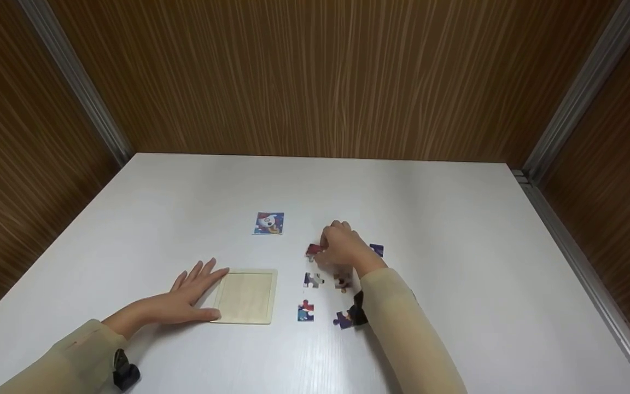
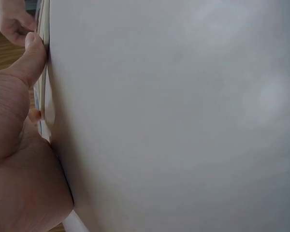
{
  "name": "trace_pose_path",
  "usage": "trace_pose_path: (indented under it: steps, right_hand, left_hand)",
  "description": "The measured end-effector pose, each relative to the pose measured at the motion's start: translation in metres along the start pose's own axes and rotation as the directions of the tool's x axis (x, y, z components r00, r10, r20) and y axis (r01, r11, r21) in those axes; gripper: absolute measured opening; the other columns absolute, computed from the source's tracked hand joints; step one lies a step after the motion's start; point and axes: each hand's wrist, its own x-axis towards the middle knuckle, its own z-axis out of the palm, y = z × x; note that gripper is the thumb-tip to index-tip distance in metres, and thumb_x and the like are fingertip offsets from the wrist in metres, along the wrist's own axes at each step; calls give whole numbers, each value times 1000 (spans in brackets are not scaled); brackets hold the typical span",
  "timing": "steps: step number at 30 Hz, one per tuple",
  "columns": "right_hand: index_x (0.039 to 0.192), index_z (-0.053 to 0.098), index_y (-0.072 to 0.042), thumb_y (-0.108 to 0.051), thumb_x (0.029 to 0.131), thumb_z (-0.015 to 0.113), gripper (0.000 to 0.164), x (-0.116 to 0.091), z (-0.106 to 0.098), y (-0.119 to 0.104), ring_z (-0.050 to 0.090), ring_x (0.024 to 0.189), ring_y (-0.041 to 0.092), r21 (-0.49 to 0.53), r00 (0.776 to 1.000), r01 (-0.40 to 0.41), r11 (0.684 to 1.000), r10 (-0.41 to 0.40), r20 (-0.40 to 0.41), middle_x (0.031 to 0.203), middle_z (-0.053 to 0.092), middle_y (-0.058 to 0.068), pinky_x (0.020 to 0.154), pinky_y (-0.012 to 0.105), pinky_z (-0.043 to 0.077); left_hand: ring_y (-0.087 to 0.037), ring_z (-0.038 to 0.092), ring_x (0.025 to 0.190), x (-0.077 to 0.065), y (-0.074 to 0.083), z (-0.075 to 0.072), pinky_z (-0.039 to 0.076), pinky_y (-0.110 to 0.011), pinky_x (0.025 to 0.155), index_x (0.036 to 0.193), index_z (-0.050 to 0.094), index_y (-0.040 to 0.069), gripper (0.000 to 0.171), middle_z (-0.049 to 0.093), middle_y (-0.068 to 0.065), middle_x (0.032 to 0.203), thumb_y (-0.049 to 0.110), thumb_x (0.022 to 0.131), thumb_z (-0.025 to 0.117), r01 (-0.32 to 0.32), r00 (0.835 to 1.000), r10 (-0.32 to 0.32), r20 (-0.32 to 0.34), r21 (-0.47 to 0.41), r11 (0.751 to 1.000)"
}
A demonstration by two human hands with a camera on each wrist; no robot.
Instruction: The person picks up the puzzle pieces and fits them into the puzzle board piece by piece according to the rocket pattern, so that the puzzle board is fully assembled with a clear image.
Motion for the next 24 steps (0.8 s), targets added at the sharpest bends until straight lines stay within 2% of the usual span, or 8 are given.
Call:
trace_pose_path:
  steps: [10, 17, 24]
  right_hand:
    - [98, 61, -4, -21, 78, 75, 30, -4, 1, 0, 48, 89, 21, 41, 997, 76, 996, -75, -29, 95, 52, 5, 77, 35, 46]
    - [94, 61, -3, -15, 81, 70, 20, -8, 2, -12, 48, 85, 19, 80, 987, 159, 984, -157, -36, 92, 53, 4, 77, 36, 46]
    - [94, 62, -8, -18, 82, 69, 18, -9, 7, -30, 50, 89, 19, 109, 991, 135, 985, -135, -13, 100, 55, 3, 80, 36, 48]
  left_hand:
    - [-36, -19, 136, 3, 2, -3, -13, -57, 103, 151, 13, 20, 88, -12, -18, 153, 57, 84, 57, -4, 1000, 4, 7, 3, 1000]
    - [-33, -23, 136, 2, 3, -2, -17, -56, 101, 151, 9, 23, 89, -17, -15, 153, 59, 84, 55, 10, 999, -10, 32, -8, 1000]
    - [-36, -22, 136, 1, 2, 0, -16, -57, 102, 151, 10, 22, 89, -15, -16, 153, 59, 84, 55, 9, 999, -9, 31, 7, 1000]
